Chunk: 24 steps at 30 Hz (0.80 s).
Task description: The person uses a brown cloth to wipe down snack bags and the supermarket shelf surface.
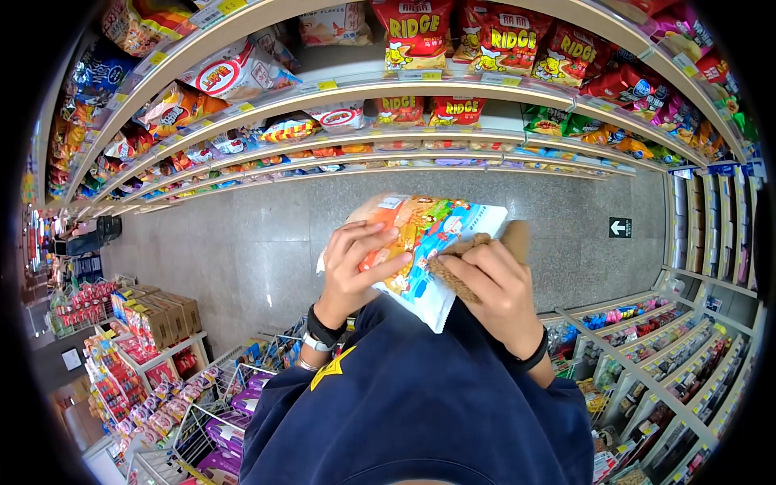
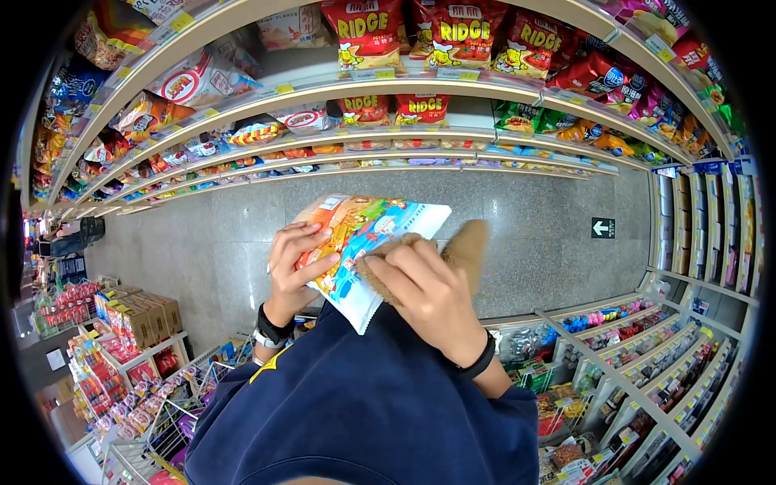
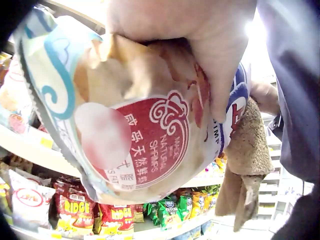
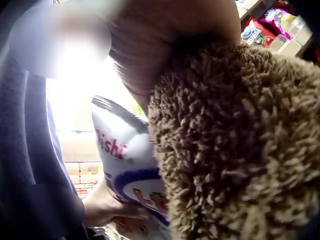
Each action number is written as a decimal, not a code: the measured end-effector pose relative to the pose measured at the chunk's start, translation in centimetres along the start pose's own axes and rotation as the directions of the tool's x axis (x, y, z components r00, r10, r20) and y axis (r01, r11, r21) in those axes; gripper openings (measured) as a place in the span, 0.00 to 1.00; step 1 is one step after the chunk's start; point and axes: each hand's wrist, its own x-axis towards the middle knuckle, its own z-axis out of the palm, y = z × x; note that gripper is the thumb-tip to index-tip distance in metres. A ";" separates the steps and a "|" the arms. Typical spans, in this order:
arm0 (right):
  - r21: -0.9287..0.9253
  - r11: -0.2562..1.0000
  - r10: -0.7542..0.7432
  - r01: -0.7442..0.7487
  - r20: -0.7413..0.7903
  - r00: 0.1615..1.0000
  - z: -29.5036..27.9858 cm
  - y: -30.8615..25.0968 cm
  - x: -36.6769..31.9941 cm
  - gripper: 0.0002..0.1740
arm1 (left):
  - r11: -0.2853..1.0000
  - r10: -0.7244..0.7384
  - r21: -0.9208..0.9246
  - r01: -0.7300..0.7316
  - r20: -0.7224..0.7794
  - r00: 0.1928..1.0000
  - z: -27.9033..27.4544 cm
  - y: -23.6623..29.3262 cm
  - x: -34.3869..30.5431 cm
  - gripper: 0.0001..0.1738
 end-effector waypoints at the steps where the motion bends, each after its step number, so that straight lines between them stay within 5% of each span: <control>1: 0.021 1.000 0.018 -0.017 -0.014 1.000 0.2 0.5 -0.2 0.15 | 1.000 0.006 0.010 -0.006 -0.001 1.000 0.0 -0.1 0.0 0.24; 7: -0.015 0.991 0.129 -0.130 -0.026 0.991 0.0 3.8 -1.2 0.14 | 0.999 -0.045 -0.007 0.045 0.032 0.998 -0.1 0.0 -0.7 0.25; 10: 0.160 0.985 0.066 -0.059 -0.043 0.997 0.3 2.3 -0.5 0.14 | 0.994 -0.092 -0.058 0.092 0.002 0.996 0.3 0.1 -0.8 0.27; 14: 0.122 0.992 0.030 -0.025 -0.037 0.999 1.0 3.1 -1.2 0.13 | 0.997 -0.071 -0.038 0.071 0.009 0.997 0.5 0.2 -0.5 0.27; 18: -0.043 0.980 0.190 -0.195 -0.100 0.977 0.7 6.2 -2.2 0.12 | 0.999 -0.029 -0.030 0.031 0.066 0.997 0.2 0.6 -0.6 0.25; 21: -0.022 0.950 0.297 -0.310 -0.228 0.927 -0.3 6.8 -2.3 0.12 | 0.999 0.040 -0.014 -0.039 0.108 0.993 0.2 0.1 -0.6 0.26; 24: 0.105 0.949 0.313 -0.299 -0.176 0.933 -1.2 5.7 -1.7 0.12 | 0.999 -0.014 -0.029 0.015 0.054 0.998 0.6 0.8 -0.1 0.26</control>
